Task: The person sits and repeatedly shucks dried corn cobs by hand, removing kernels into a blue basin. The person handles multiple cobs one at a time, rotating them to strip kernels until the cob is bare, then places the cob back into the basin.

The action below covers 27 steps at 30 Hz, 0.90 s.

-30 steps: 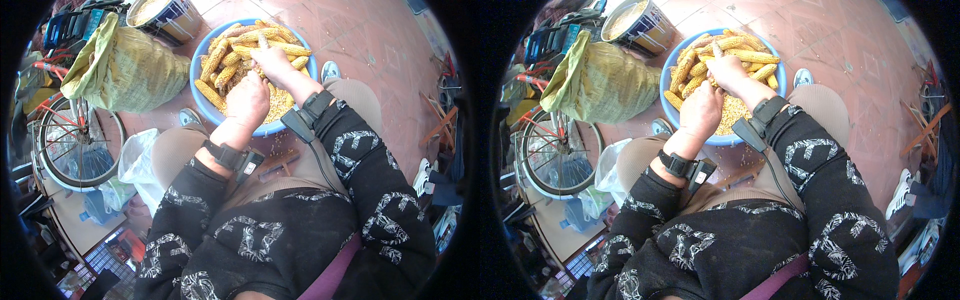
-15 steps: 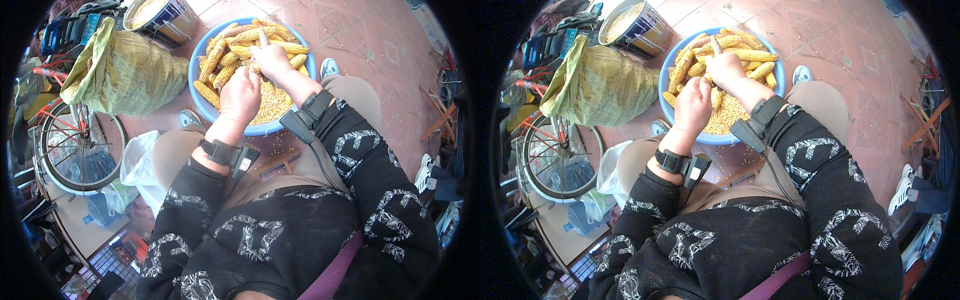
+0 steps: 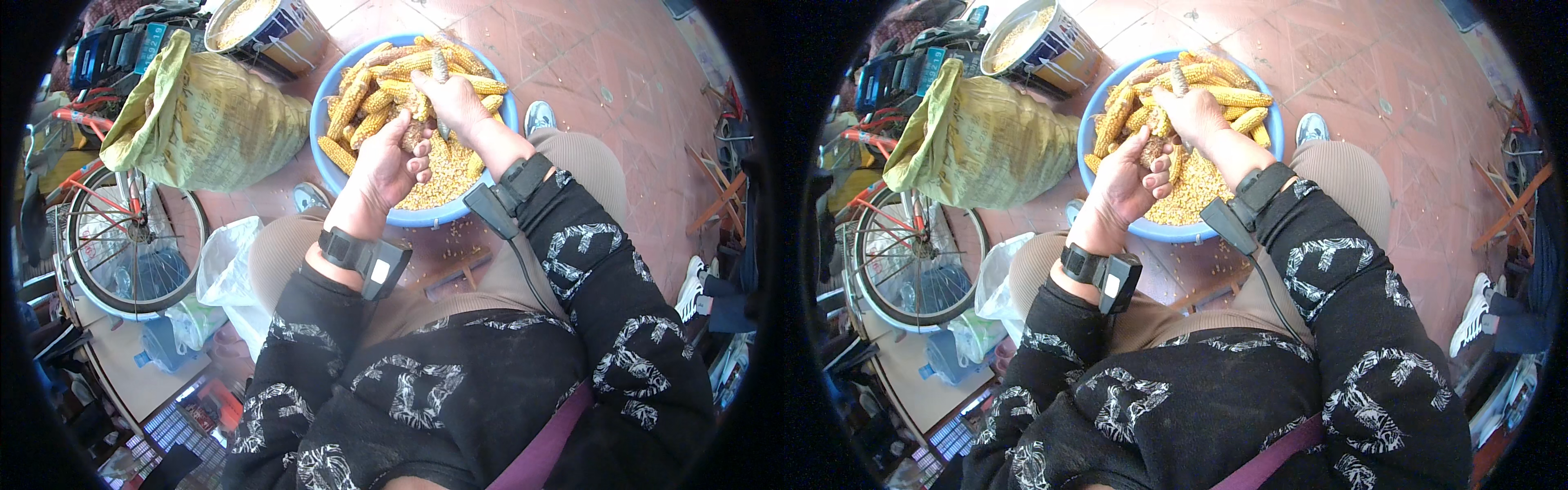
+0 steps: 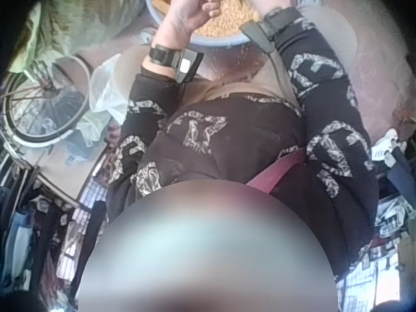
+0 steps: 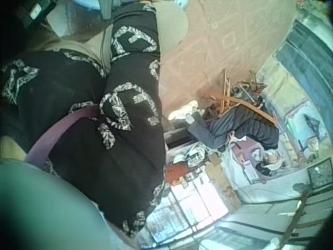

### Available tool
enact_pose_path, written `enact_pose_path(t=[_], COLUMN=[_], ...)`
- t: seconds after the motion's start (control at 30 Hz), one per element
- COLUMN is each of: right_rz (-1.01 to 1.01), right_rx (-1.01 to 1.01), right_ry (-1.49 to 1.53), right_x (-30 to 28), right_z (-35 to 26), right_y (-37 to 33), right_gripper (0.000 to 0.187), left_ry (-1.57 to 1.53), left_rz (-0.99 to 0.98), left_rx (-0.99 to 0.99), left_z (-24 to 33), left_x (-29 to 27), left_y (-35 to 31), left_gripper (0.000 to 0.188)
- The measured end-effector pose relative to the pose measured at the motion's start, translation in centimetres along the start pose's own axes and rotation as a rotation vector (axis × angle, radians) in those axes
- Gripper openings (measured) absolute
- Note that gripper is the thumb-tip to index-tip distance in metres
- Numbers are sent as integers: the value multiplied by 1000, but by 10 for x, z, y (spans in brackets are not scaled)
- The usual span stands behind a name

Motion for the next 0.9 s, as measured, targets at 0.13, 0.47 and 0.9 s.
enact_pose_path(t=[0.13,0.47,0.9], right_rz=[-48,-16,-104], right_rx=[105,31,61], right_ry=[105,153,-58], right_x=[0,10,12], right_z=[5,9,-8], right_y=[0,13,-1], right_gripper=[38,48,72], left_ry=[144,1271,1306], left_rz=[138,612,519], left_rx=[119,682,771], left_z=[5,33,36], left_x=[-10,-5,14], left_y=[0,-6,-16], left_gripper=[32,25,31])
Point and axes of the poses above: each hand's wrist, its own y-axis towards the middle knuckle, its own x-axis out of the palm, z = x × y, the point moved 8 cm from there along y, towards the middle knuckle, and after that the axes turned 1 degree about -y, right-handed, at the moved point
